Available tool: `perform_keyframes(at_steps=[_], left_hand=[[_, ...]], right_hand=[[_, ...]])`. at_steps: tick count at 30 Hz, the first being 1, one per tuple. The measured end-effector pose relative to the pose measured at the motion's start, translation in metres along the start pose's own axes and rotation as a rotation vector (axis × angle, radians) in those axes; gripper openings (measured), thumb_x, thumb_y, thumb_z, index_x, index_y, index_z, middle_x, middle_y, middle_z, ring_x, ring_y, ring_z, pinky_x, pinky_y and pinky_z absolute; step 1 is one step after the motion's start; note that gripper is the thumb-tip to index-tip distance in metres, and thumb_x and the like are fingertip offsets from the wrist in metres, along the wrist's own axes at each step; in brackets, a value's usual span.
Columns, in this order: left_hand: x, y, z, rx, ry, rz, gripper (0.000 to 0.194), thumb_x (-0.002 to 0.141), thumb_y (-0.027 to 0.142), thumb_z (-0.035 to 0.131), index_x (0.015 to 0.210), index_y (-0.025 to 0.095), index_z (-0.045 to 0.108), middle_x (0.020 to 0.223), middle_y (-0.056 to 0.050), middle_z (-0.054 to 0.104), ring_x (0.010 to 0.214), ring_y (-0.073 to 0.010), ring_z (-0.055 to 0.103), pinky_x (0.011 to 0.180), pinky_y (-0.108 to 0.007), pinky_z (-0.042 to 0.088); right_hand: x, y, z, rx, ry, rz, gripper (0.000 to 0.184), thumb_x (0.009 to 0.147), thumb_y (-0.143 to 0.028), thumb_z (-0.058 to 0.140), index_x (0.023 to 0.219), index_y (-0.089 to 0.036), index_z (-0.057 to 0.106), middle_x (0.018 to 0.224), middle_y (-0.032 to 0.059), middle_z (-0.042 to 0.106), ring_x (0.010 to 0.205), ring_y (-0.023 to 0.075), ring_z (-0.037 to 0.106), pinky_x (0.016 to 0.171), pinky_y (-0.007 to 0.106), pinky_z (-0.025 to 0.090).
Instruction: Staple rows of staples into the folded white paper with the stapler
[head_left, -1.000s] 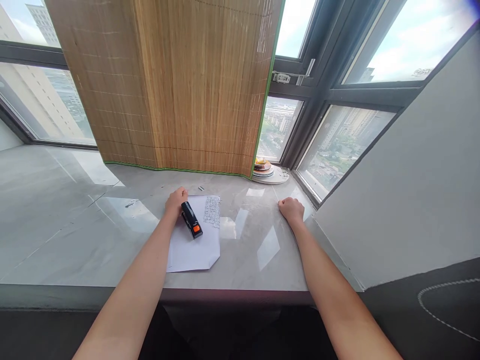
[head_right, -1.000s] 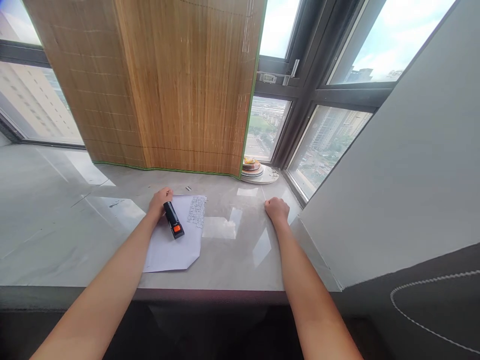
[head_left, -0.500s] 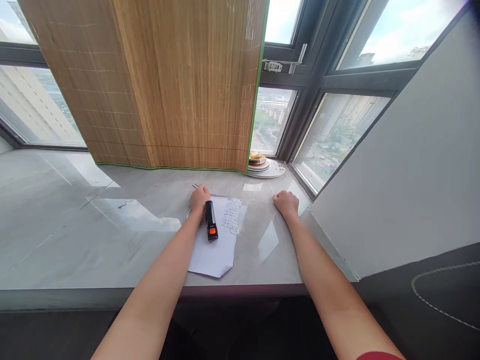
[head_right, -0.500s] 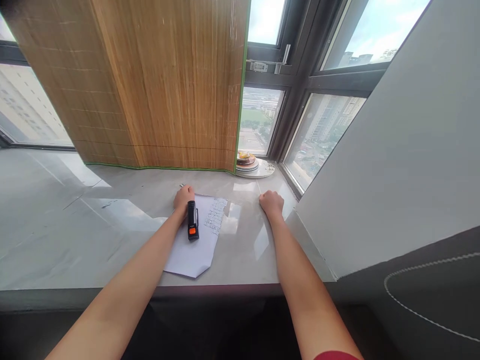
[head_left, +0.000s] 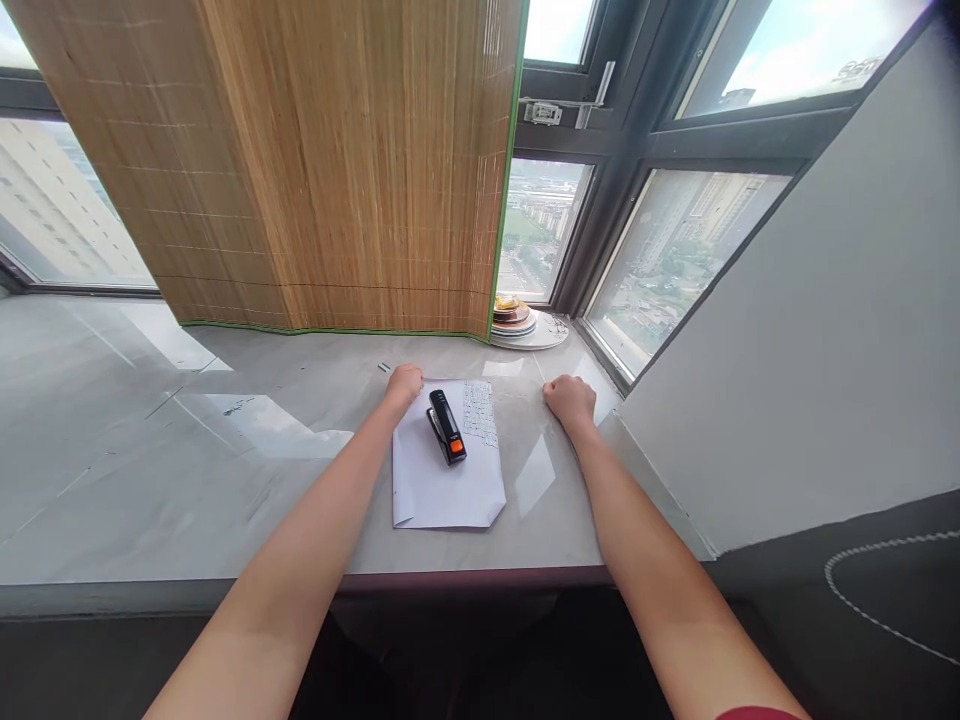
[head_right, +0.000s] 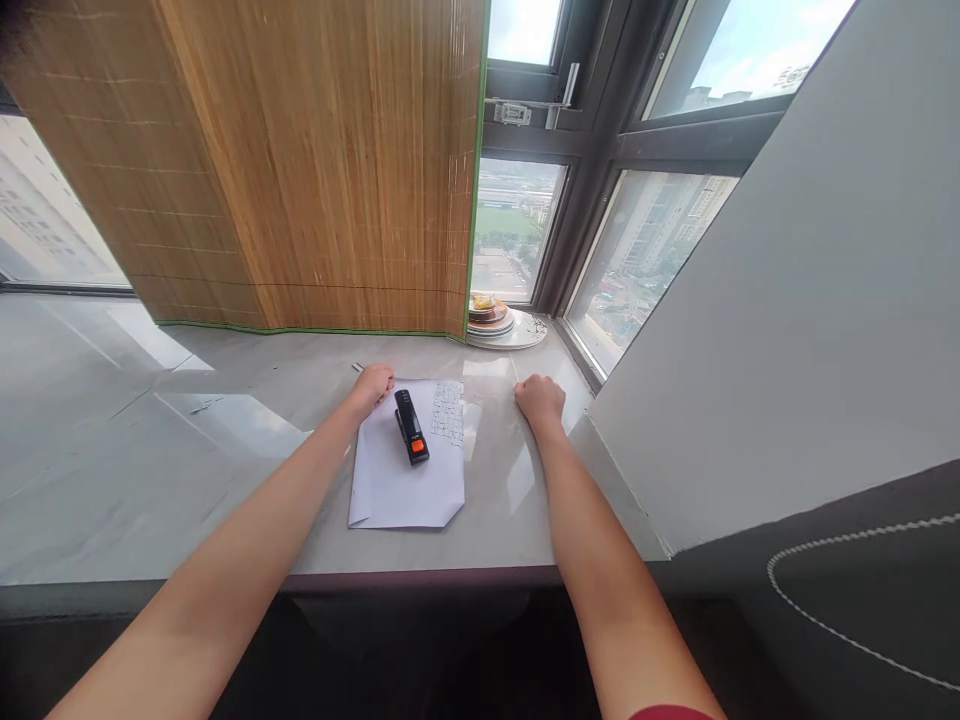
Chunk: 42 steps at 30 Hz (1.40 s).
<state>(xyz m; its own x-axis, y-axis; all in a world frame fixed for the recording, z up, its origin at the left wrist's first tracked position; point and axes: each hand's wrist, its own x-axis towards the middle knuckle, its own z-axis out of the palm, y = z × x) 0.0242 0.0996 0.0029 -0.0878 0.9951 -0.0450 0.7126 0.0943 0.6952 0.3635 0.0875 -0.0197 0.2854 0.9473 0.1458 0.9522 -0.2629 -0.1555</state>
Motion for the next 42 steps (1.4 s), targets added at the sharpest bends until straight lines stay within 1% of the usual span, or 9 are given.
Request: perform_keyframes(at_steps=[3,8,19,23,25,28,33,38,42], left_hand=[[-0.013,-0.015,-0.015,-0.052,-0.082,0.075,0.022,0.096,0.033,0.046,0.085,0.021,0.061,0.063,-0.001,0.057,0.056,-0.0164,0.054,0.057,-0.028,0.042],[-0.031,-0.039,-0.02,0.095,-0.076,0.467,0.025,0.096,0.036,0.047,0.081,0.022,0.062,0.073,-0.001,0.064,0.07,-0.0182,0.055,0.067,-0.029,0.04],[-0.022,-0.035,-0.009,0.349,-0.017,0.299,0.03,0.103,0.034,0.041,0.097,0.025,0.07,0.089,-0.006,0.074,0.081,-0.0259,0.065,0.067,-0.033,0.037],[-0.028,-0.033,-0.008,0.405,-0.01,0.303,0.033,0.106,0.033,0.038,0.101,0.025,0.07,0.092,-0.009,0.075,0.084,-0.0275,0.068,0.069,-0.034,0.04],[-0.03,-0.03,-0.008,0.43,-0.01,0.301,0.033,0.106,0.033,0.037,0.101,0.024,0.069,0.093,-0.01,0.074,0.085,-0.0283,0.069,0.069,-0.034,0.04],[-0.033,-0.028,-0.009,0.461,-0.003,0.301,0.033,0.107,0.034,0.037,0.102,0.025,0.068,0.095,-0.011,0.075,0.087,-0.0297,0.07,0.072,-0.034,0.041],[-0.034,-0.027,-0.009,0.476,-0.01,0.284,0.034,0.108,0.033,0.035,0.104,0.025,0.068,0.093,-0.01,0.075,0.088,-0.0286,0.071,0.075,-0.033,0.042],[-0.033,-0.026,-0.008,0.46,-0.002,0.292,0.032,0.107,0.032,0.037,0.104,0.025,0.068,0.096,-0.011,0.075,0.09,-0.0292,0.07,0.076,-0.034,0.043],[-0.034,-0.023,-0.009,0.476,-0.018,0.277,0.032,0.107,0.031,0.037,0.104,0.024,0.067,0.099,-0.011,0.075,0.091,-0.0305,0.07,0.073,-0.034,0.041]], right_hand=[[0.001,0.0,0.001,-0.004,0.008,-0.004,0.038,0.098,-0.032,0.049,0.101,-0.014,0.082,0.101,0.0195,0.077,0.099,0.0313,0.074,0.081,0.034,0.05],[0.003,0.001,0.002,-0.015,-0.012,-0.004,0.037,0.098,-0.03,0.049,0.093,-0.016,0.083,0.096,0.018,0.077,0.092,0.0295,0.073,0.077,0.033,0.049],[-0.008,-0.007,0.001,0.011,0.049,-0.088,0.036,0.098,-0.029,0.05,0.074,-0.018,0.076,0.078,0.0119,0.071,0.077,0.0237,0.064,0.067,0.03,0.037],[-0.039,-0.04,-0.017,0.357,0.137,-0.205,0.053,0.105,-0.039,0.046,0.055,-0.023,0.054,0.056,0.0009,0.046,0.06,0.0154,0.042,0.062,0.029,0.029],[-0.063,-0.067,-0.027,0.579,0.07,-0.345,0.058,0.106,-0.052,0.045,0.055,-0.024,0.043,0.056,-0.0016,0.038,0.058,0.0145,0.035,0.06,0.03,0.027],[-0.102,-0.109,-0.034,0.714,-0.136,-0.527,0.057,0.101,-0.068,0.05,0.065,-0.025,0.041,0.065,-0.0004,0.047,0.063,0.017,0.043,0.06,0.03,0.031],[-0.133,-0.144,-0.021,0.575,-0.128,-0.606,0.037,0.086,-0.055,0.074,0.09,-0.026,0.051,0.08,0.0026,0.059,0.068,0.0202,0.05,0.059,0.03,0.034],[-0.116,-0.125,-0.027,0.575,-0.227,-0.635,0.014,0.092,-0.037,0.068,0.098,-0.025,0.063,0.08,0.0042,0.067,0.073,0.023,0.058,0.067,0.033,0.041],[-0.078,-0.073,-0.047,0.873,-0.321,-0.723,0.034,0.089,-0.037,0.069,0.119,-0.023,0.071,0.108,0.0043,0.076,0.1,0.0251,0.067,0.086,0.036,0.05]])
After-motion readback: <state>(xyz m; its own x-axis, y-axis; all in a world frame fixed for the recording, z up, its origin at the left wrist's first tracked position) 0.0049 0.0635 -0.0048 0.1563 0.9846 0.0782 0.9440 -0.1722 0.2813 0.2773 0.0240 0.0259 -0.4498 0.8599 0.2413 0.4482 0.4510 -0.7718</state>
